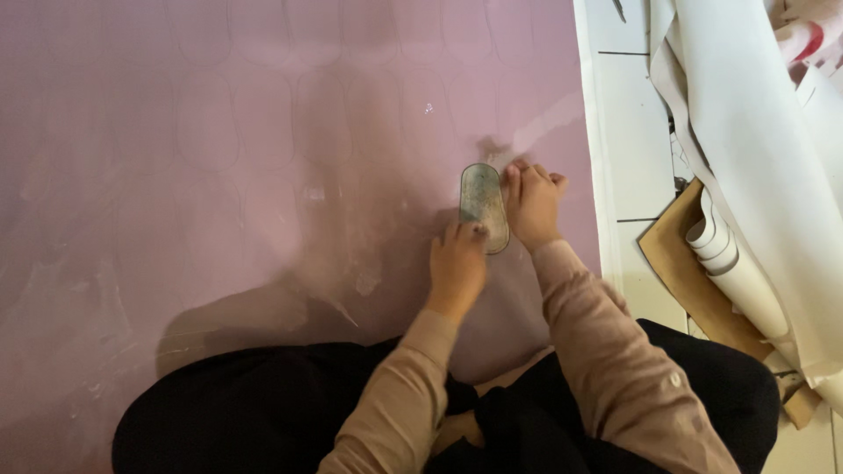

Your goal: The person sits on the floor and traces around a shoe insole on a pink mat with a pen, then trims and cuts along the insole edges by hand, turning the insole as they work along its outline.

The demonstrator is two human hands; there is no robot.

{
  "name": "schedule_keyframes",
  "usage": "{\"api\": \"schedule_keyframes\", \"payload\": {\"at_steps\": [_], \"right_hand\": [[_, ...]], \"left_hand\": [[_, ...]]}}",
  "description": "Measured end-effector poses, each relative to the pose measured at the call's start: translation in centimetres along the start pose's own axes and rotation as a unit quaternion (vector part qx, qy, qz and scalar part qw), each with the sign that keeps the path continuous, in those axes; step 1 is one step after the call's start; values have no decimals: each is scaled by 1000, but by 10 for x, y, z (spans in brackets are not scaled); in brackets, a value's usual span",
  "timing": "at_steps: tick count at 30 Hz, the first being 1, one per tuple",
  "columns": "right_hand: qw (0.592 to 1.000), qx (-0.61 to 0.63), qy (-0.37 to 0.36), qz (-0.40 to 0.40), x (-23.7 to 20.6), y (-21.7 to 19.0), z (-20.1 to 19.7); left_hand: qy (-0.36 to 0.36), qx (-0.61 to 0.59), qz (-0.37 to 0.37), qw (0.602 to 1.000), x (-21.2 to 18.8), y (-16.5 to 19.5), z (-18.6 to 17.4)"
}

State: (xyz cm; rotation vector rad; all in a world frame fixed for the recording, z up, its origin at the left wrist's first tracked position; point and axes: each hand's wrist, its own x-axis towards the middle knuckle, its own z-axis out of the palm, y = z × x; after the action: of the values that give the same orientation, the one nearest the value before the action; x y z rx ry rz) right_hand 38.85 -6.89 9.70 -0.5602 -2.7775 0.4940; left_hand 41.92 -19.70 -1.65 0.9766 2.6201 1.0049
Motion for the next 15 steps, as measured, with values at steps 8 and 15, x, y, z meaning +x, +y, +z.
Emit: {"api": "schedule_keyframes", "payload": {"at_steps": [8, 15], "right_hand": [[993, 61, -4, -98, 14, -2, -3], [986, 102, -99, -85, 4, 19, -15]], "left_hand": [[7, 85, 13, 996, -1, 15, 17], [-107, 70, 61, 990, -16, 29, -10]]}}
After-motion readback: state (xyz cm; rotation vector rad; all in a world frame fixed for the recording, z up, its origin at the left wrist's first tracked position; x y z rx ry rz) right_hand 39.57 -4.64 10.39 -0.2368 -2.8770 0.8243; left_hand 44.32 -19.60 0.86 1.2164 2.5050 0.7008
